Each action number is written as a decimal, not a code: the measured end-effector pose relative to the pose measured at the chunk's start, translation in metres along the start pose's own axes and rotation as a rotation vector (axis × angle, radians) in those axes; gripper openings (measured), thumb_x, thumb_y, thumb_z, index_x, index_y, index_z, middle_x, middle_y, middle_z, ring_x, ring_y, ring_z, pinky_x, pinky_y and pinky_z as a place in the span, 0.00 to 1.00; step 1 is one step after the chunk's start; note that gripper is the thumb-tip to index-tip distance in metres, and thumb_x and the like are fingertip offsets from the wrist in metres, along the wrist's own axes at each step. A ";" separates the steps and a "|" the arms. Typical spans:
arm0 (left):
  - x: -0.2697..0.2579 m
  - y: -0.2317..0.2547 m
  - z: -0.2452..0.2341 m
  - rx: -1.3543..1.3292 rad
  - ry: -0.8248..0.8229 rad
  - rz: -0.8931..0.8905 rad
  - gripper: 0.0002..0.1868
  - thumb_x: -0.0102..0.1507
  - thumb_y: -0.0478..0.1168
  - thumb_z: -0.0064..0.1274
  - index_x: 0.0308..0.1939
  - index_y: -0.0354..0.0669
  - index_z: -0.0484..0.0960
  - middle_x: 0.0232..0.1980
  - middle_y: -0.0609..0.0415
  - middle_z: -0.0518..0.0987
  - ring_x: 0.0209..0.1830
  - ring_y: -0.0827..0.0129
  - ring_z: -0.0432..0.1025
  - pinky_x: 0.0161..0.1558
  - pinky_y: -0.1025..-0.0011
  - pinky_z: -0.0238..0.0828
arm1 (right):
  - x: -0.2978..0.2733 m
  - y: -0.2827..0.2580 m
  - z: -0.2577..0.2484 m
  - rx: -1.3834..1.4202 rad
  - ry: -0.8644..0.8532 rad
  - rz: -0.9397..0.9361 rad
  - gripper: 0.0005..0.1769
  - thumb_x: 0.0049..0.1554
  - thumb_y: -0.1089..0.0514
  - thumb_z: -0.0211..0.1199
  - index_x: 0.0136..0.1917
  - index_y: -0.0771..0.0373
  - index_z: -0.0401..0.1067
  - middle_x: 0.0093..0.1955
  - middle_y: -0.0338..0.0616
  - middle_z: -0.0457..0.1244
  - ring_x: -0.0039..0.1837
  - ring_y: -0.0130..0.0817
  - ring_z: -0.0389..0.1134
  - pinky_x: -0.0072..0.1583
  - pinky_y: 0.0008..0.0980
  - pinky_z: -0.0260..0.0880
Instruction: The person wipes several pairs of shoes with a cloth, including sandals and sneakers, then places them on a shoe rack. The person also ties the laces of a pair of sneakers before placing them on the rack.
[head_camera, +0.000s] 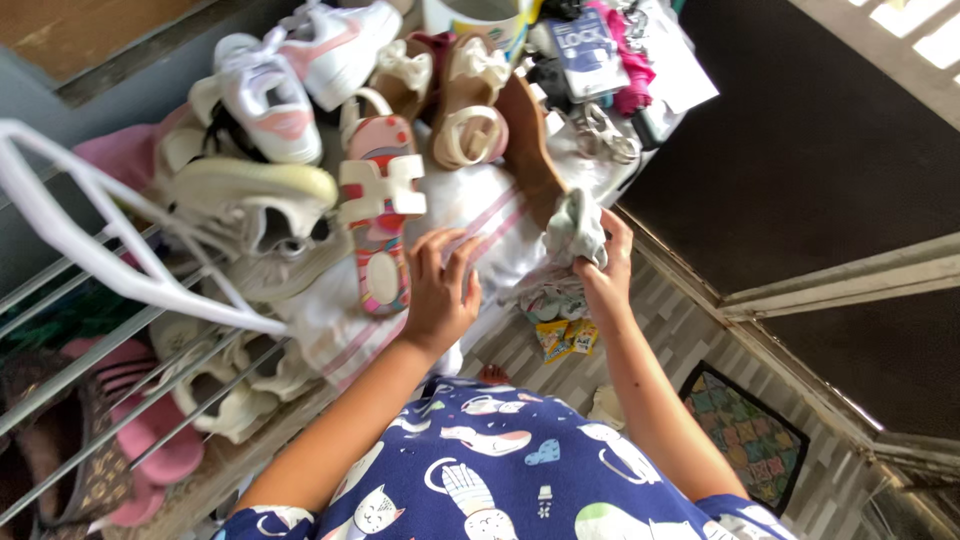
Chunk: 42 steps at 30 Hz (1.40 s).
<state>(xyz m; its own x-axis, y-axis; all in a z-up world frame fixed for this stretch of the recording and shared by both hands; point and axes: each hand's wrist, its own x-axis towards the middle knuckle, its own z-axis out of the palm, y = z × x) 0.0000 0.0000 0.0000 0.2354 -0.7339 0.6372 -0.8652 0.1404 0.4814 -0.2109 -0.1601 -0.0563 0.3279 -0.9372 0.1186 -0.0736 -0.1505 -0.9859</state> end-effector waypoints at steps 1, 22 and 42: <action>0.007 0.003 0.006 -0.013 -0.012 0.016 0.31 0.57 0.28 0.55 0.65 0.46 0.72 0.64 0.46 0.67 0.68 0.46 0.60 0.71 0.48 0.56 | 0.005 0.008 -0.006 0.024 0.001 0.059 0.50 0.43 0.72 0.52 0.80 0.56 0.56 0.74 0.49 0.55 0.72 0.44 0.64 0.70 0.37 0.70; 0.058 0.019 0.072 0.040 -0.072 -0.092 0.14 0.62 0.32 0.51 0.51 0.46 0.81 0.57 0.55 0.77 0.61 0.54 0.65 0.62 0.54 0.60 | 0.021 0.020 0.007 -0.044 -0.626 -0.199 0.34 0.43 0.65 0.62 0.65 0.70 0.69 0.74 0.57 0.58 0.76 0.50 0.59 0.75 0.37 0.55; 0.105 0.023 0.133 0.125 -0.137 0.004 0.17 0.59 0.33 0.55 0.53 0.43 0.78 0.58 0.48 0.73 0.64 0.52 0.64 0.66 0.54 0.61 | 0.111 0.046 -0.032 -0.535 -0.158 -0.214 0.40 0.43 0.61 0.67 0.70 0.56 0.67 0.80 0.53 0.47 0.62 0.51 0.68 0.66 0.45 0.69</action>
<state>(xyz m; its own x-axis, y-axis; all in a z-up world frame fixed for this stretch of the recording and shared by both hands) -0.0545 -0.1623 -0.0024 0.1764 -0.8185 0.5467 -0.9163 0.0664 0.3951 -0.2078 -0.2812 -0.0843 0.5212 -0.8165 0.2484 -0.4414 -0.5070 -0.7403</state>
